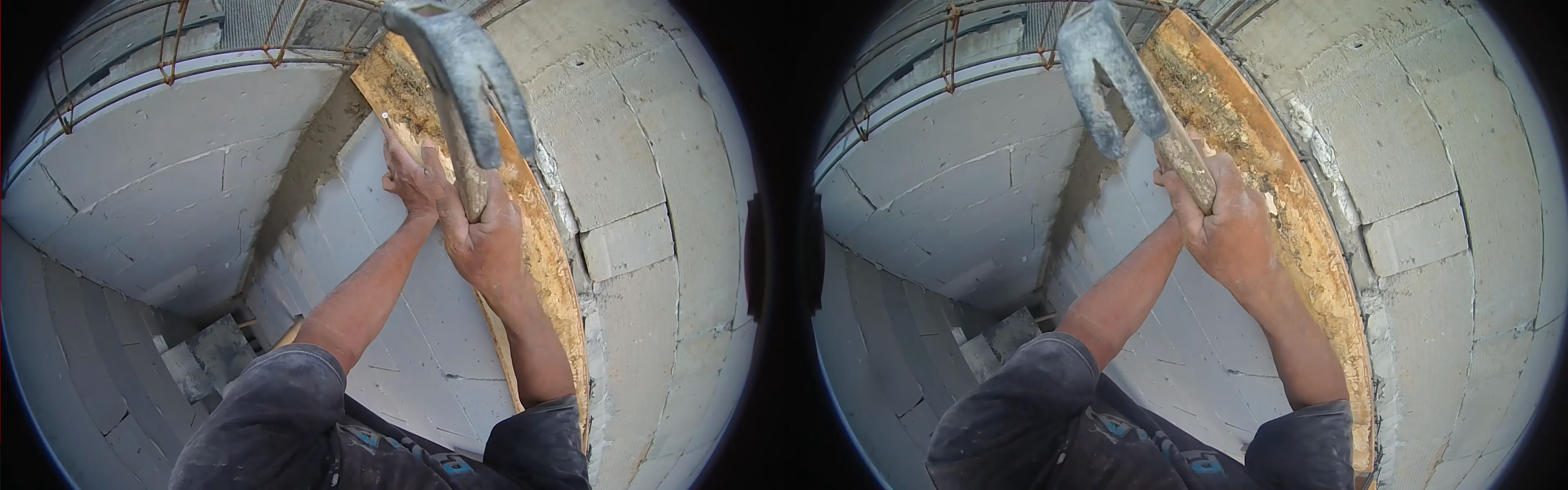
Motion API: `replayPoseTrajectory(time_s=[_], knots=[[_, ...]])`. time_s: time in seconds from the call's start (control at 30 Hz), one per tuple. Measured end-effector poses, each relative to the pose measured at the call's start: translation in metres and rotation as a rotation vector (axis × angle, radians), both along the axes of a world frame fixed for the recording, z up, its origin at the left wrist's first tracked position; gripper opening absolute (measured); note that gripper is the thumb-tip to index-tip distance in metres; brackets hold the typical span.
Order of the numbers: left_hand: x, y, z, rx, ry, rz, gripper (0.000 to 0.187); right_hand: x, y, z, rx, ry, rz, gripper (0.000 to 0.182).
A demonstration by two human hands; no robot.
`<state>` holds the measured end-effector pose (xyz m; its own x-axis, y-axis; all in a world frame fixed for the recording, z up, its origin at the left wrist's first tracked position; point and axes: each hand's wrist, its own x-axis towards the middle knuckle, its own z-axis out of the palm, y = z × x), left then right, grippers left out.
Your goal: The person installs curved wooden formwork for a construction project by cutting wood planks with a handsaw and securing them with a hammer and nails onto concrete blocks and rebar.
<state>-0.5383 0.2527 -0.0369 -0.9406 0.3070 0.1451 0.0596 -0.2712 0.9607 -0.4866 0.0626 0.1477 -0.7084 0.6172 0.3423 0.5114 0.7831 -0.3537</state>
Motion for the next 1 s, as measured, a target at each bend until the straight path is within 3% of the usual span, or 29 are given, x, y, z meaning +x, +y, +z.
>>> replayPoseTrajectory(time_s=[0.1,0.17,0.37,0.5,0.57,0.63,0.73,0.87,1.0], knots=[[-0.001,-0.020,0.025,-0.028,-0.099,-0.047,0.079,0.004,0.045,-0.022,0.061,-0.538,-0.263,0.047],[-0.008,-0.031,0.038,-0.047,-0.101,-0.035,0.079,0.001,0.037,-0.012,0.064,-0.445,-0.189,0.052],[0.003,-0.014,0.018,0.022,-0.066,-0.012,0.083,-0.001,-0.006,0.015,0.085,-0.071,-0.104,0.050],[-0.002,-0.021,0.025,0.106,-0.082,-0.023,0.083,0.003,-0.002,0.003,0.054,-0.112,-0.106,0.047],[-0.003,-0.037,0.034,-0.030,-0.116,-0.078,0.082,0.006,0.020,-0.022,0.067,-0.176,-0.170,0.046],[0.001,-0.035,0.036,-0.047,-0.095,0.029,0.062,0.009,0.040,-0.030,0.017,-0.366,-0.198,0.046],[0.000,-0.027,0.035,0.011,-0.110,0.064,0.053,0.004,0.033,-0.026,0.004,-0.372,-0.193,0.047],[0.003,-0.030,0.034,0.022,-0.130,0.032,0.058,0.003,0.003,-0.007,-0.046,-0.113,-0.126,0.051],[0.002,-0.028,0.034,0.050,-0.041,0.129,0.069,0.012,0.040,-0.039,0.035,-0.223,-0.221,0.049]])
